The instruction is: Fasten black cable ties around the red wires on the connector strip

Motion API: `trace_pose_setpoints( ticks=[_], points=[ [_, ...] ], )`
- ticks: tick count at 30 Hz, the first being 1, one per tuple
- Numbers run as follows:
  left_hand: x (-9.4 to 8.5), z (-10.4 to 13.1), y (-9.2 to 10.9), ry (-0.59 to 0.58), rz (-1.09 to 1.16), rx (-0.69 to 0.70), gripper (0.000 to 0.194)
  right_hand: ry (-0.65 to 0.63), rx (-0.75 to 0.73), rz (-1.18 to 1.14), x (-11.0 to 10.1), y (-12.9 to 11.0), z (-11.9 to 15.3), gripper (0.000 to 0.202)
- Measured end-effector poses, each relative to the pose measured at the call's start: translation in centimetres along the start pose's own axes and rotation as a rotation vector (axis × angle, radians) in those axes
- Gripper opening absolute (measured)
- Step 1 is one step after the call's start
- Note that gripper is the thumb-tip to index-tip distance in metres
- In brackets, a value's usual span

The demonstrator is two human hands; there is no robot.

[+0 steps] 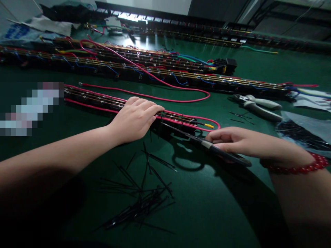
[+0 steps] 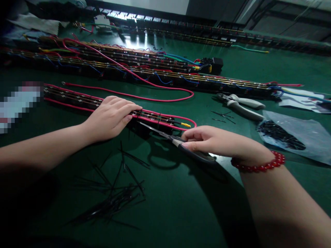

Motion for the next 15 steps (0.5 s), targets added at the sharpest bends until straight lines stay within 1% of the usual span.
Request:
trace_pose_setpoints(
  ticks=[3,10,13,15],
  points=[
    [-0.04,-0.01,0.0,0.01,-0.005,0.004,0.038,-0.037,0.027,-0.083,0.63,0.24,-0.15,0.04],
    [-0.01,0.01,0.13,-0.001,-0.025,0.011,0.039,-0.015,0.049,-0.182,0.79,0.06,-0.19,0.043],
    [-0.01,0.08,0.33,-0.004,-0.037,0.029,0.045,-0.017,0.067,-0.193,0.98,0.08,-0.17,0.047],
    [0.04,0.11,0.36,-0.003,-0.043,0.031,0.05,-0.004,0.086,-0.161,0.99,0.17,-0.2,0.048]
  ],
)
Point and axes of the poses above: each hand's wrist, its own z-axis away from the middle knuckle, its own x-axis out of the palm, y = z × x, the point moved 9 cm from there along -z, towards the middle knuckle, and after that the axes turned 1 degree about -z, right-handed, at the moved point
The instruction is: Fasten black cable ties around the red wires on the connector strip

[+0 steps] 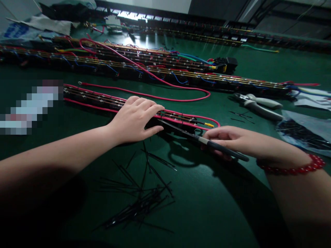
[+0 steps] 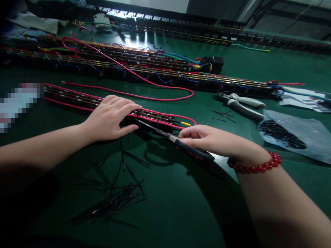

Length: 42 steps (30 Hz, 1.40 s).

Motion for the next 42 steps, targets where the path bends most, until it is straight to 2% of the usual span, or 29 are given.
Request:
trace_pose_setpoints(
  ticks=[4,20,42],
  points=[
    [0.21,0.01,-0.07,-0.012,-0.015,-0.002,0.055,0.001,0.01,0.052,0.17,-0.07,-0.21,0.045],
    [0.39,-0.06,-0.15,-0.036,-0.041,-0.012,0.051,-0.013,0.051,-0.054,0.1,0.55,-0.82,0.031],
    [0.23,-0.01,0.03,-0.007,-0.055,-0.003,0.048,0.012,0.053,0.089,-0.1,-0.23,-0.63,0.04]
  ],
)
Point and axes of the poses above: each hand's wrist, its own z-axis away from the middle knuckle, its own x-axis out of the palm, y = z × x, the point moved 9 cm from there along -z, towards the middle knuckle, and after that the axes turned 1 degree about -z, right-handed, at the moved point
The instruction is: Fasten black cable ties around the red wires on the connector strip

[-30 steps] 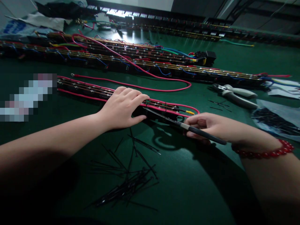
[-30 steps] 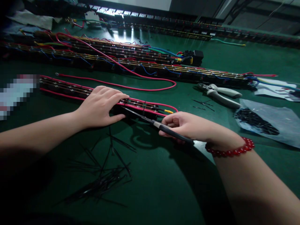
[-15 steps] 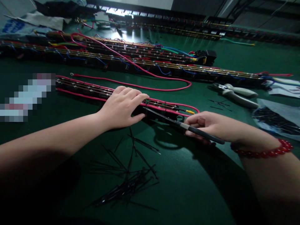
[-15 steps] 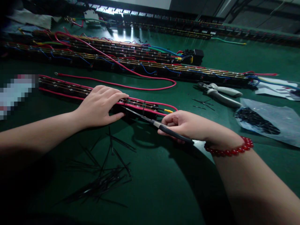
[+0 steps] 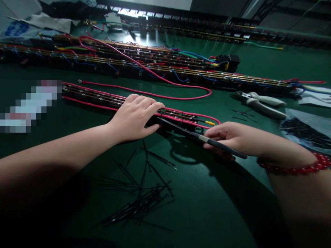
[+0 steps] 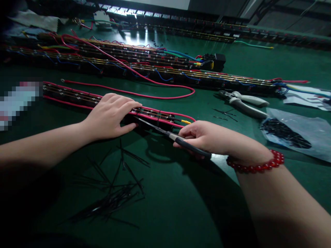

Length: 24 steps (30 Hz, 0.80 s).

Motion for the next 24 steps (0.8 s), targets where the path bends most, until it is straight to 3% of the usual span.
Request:
trace_pose_setpoints(
  ticks=[17,21,24],
  points=[
    [0.0,0.0,0.1,0.01,-0.012,0.017,0.051,0.006,-0.007,0.085,0.0,-0.1,0.4,0.035],
    [0.0,0.0,0.1,0.001,-0.005,0.027,0.054,0.01,0.05,0.052,0.5,0.3,0.1,0.037],
    [0.0,0.1,0.2,-0.004,0.0,0.041,0.056,0.096,0.123,0.132,0.3,0.3,0.1,0.046]
  ],
)
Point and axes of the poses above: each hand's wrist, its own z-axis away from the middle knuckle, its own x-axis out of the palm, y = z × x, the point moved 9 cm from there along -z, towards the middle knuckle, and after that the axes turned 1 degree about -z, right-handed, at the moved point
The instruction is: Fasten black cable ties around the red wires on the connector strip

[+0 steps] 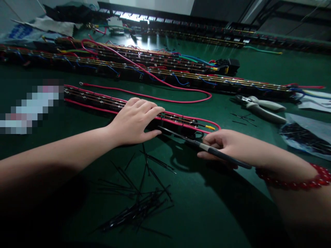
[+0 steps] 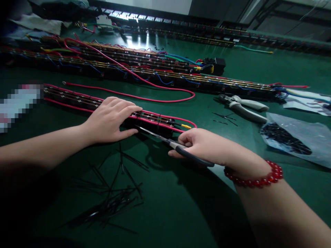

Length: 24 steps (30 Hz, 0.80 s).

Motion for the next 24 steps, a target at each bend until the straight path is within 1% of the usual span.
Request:
trace_pose_setpoints(
  ticks=[3,7,11,14,17,21,24],
  points=[
    [0.0,0.0,0.0,0.002,-0.002,0.01,0.056,0.063,0.0,0.048,-0.2,-0.5,0.1,0.05],
    [0.0,0.1,0.0,0.006,0.004,0.015,0.055,0.03,-0.047,0.066,0.2,-0.6,0.1,0.051],
    [-0.1,0.0,0.0,0.014,0.011,0.007,0.055,0.001,-0.106,0.097,0.3,0.0,-0.2,0.046],
    [-0.1,-0.1,0.0,0.014,0.005,0.008,0.055,0.021,-0.105,0.07,0.0,0.4,-0.3,0.044],
    [-0.1,-0.1,0.0,0.012,0.004,0.012,0.055,0.05,-0.098,0.079,-0.2,0.0,-0.1,0.047],
    [-0.1,0.0,0.0,0.007,0.008,0.009,0.055,0.073,-0.044,0.062,-0.3,-0.7,0.1,0.055],
    [0.0,0.0,0.0,0.004,0.007,0.006,0.055,0.091,-0.041,0.047,-0.4,-0.9,0.0,0.056]
  ],
)
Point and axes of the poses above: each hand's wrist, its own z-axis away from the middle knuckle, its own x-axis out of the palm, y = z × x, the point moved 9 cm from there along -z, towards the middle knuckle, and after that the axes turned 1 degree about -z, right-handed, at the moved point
